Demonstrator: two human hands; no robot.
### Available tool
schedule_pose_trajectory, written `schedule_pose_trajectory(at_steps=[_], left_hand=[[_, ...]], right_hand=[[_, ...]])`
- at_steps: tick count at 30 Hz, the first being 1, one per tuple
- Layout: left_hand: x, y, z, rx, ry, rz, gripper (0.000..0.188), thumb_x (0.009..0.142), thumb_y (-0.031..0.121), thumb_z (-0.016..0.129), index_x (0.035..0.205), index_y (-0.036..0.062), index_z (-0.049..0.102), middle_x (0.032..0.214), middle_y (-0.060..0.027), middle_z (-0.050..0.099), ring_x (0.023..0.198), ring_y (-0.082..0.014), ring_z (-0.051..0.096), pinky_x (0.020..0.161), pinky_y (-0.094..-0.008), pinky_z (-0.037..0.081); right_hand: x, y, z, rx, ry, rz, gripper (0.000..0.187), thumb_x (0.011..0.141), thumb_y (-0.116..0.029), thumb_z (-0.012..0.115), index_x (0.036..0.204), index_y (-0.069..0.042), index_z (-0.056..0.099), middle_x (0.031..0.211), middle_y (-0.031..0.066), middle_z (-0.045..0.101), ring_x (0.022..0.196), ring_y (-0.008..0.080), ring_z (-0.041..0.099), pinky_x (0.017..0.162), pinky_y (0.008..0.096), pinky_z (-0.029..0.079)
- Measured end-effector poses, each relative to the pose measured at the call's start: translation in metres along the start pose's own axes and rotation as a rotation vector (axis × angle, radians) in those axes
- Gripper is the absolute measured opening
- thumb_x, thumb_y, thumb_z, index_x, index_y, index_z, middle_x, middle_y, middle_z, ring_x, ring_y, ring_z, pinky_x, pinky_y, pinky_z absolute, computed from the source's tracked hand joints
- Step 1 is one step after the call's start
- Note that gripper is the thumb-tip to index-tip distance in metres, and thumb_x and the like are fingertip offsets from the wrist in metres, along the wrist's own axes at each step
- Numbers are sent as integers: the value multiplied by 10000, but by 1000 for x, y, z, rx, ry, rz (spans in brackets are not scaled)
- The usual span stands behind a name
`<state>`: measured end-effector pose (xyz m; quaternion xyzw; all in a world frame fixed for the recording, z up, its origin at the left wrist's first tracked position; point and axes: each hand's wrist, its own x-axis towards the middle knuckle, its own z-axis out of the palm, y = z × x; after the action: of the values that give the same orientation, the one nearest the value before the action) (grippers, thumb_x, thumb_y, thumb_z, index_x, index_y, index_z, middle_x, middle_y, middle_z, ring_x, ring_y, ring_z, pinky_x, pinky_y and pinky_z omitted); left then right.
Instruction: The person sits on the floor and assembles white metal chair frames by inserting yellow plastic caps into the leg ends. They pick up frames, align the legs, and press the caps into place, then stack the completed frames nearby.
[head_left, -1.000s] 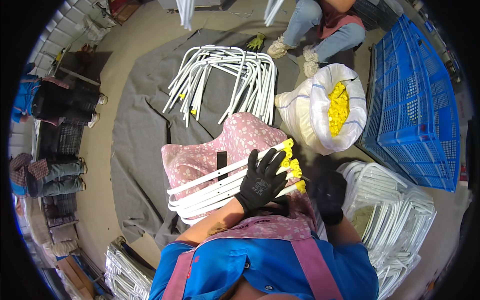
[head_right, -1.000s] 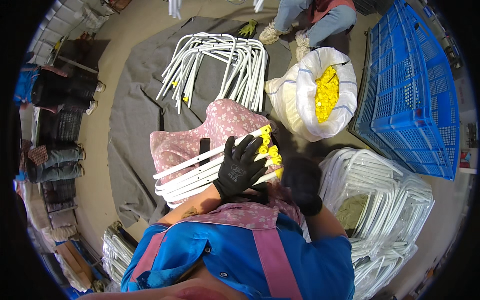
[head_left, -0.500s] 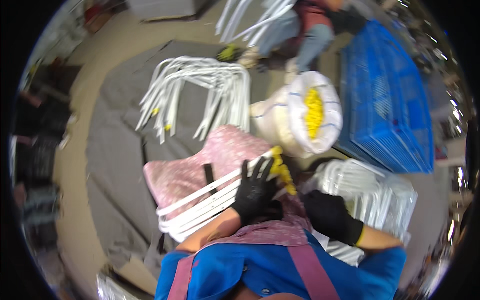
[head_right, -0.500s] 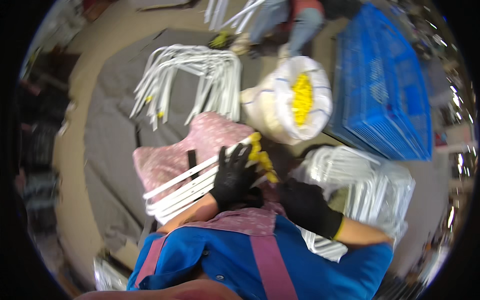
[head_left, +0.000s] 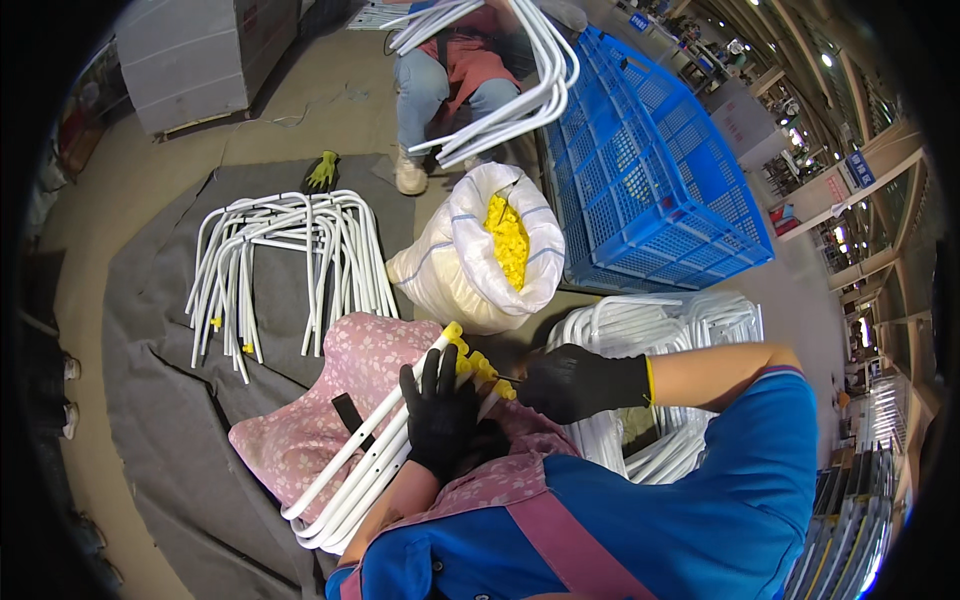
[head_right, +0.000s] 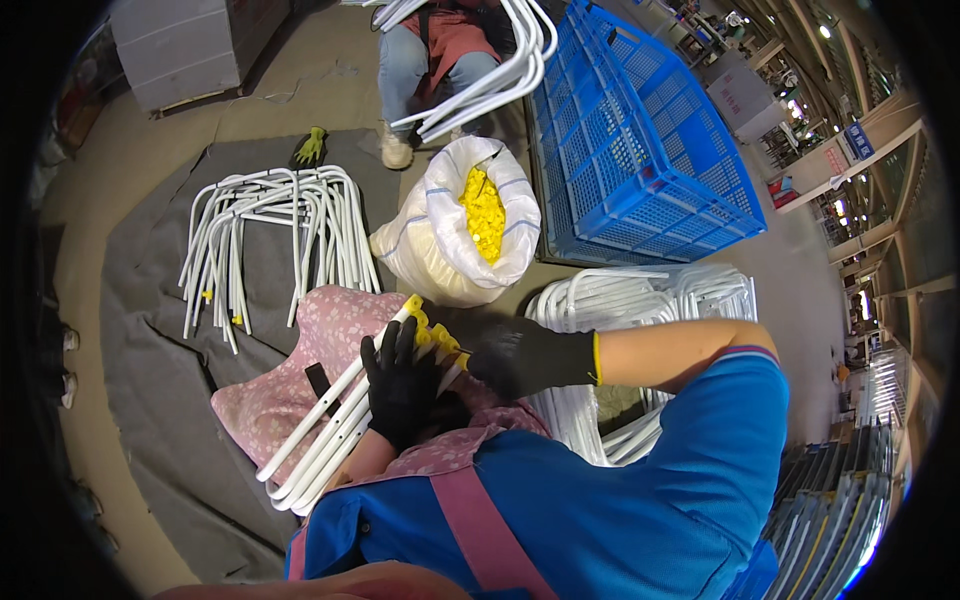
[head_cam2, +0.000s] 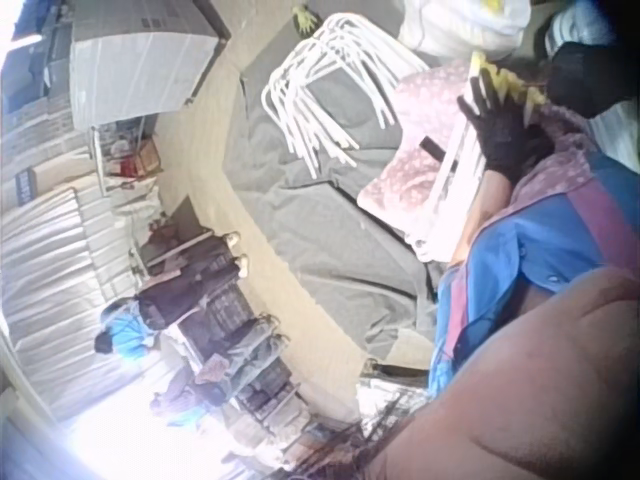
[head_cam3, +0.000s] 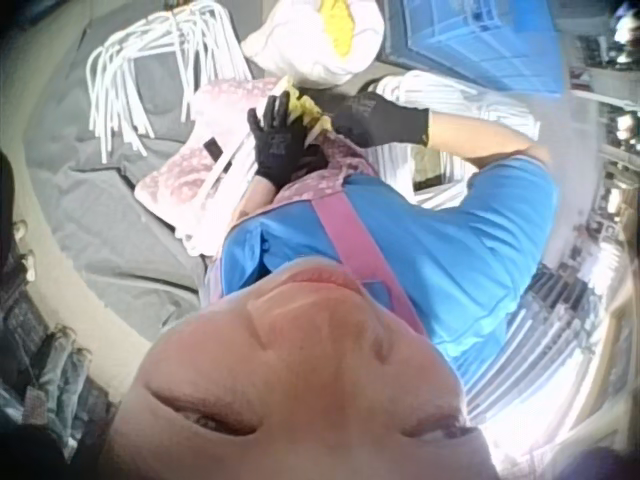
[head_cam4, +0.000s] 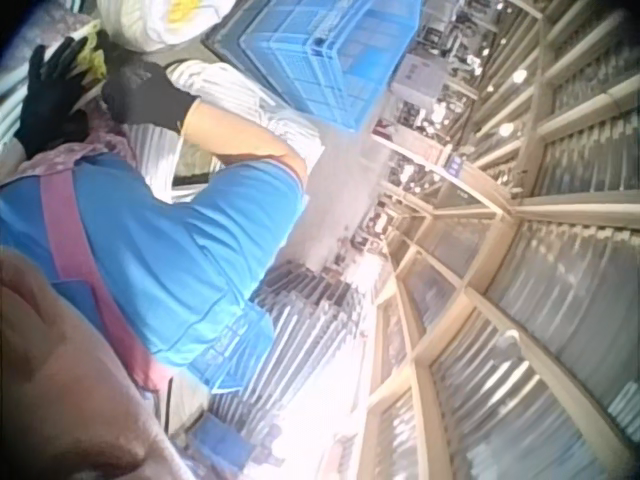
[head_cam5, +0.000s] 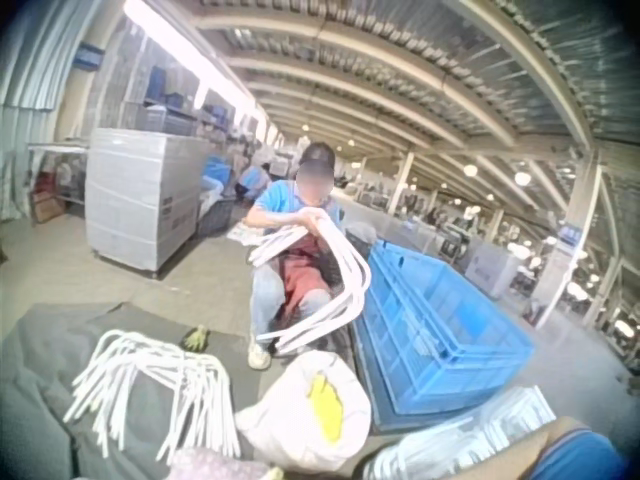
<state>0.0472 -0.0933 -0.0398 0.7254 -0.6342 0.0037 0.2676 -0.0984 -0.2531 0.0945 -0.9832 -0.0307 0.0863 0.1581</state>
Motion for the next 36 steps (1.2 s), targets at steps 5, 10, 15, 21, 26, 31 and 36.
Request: schedule_pose_trajectory(at_steps=[5, 10, 15, 21, 26, 31, 36], left_hand=[[0, 1, -3, 2, -56, -7, 411, 840, 417, 640, 1183, 192, 667, 1470, -169, 390, 1383, -370, 326, 1088, -678, 178], [1, 1, -3, 19, -29, -11, 330, 795, 365, 676, 1064, 176, 699, 1443, -179, 415, 1361, -374, 351, 1100, -655, 178], [5, -2, 4, 30, 16, -28, 282, 843, 377, 630, 958, 135, 719, 1433, -174, 461, 1361, -365, 355, 1076, -666, 183], [1, 1, 3, 73, -18, 4, 261, 838, 363, 644, 975, 153, 714, 1455, -161, 435, 1392, -344, 308, 1112, -641, 140], [-1, 1, 0, 13, 9, -25, 255, 784, 332, 705, 975, 163, 726, 1448, -169, 442, 1382, -364, 328, 1128, -628, 119], [-4, 1, 1, 7, 44, -16, 264, 750, 319, 739, 967, 170, 729, 1431, -179, 453, 1359, -379, 359, 1126, -630, 122], [-3, 6, 3, -21, 95, 0, 306, 795, 381, 686, 1022, 180, 723, 1450, -176, 425, 1370, -373, 331, 1110, -661, 129]], right_hand=[[-21, -12, 6, 89, -26, 266, 287, 739, -128, 629, 1021, -114, 681, 841, 99, 674, 739, 303, 662, 604, 409, 538], [7, 10, 0, 176, 3, 130, 174, 806, -154, 644, 971, -107, 669, 801, 134, 664, 741, 342, 648, 615, 430, 517], [-4, 4, 15, 196, -21, 181, 181, 878, -180, 565, 995, -55, 623, 946, 181, 651, 848, 349, 657, 711, 432, 528], [-16, 8, 30, -186, -65, 35, 180, 784, -190, 619, 920, -90, 678, 830, 147, 671, 754, 350, 661, 647, 442, 535], [-3, 4, 29, 571, 153, 212, 139, 829, -226, 651, 808, -94, 692, 685, 80, 619, 586, 216, 590, 505, 336, 442], [-9, -6, 35, 1526, -5, 1038, 190, 925, -222, 621, 955, -59, 714, 654, 15, 549, 511, 107, 472, 459, 254, 354], [-13, -9, 27, 352, 259, -195, 200, 875, -231, 613, 931, -48, 668, 720, 101, 608, 588, 254, 582, 527, 357, 464]])
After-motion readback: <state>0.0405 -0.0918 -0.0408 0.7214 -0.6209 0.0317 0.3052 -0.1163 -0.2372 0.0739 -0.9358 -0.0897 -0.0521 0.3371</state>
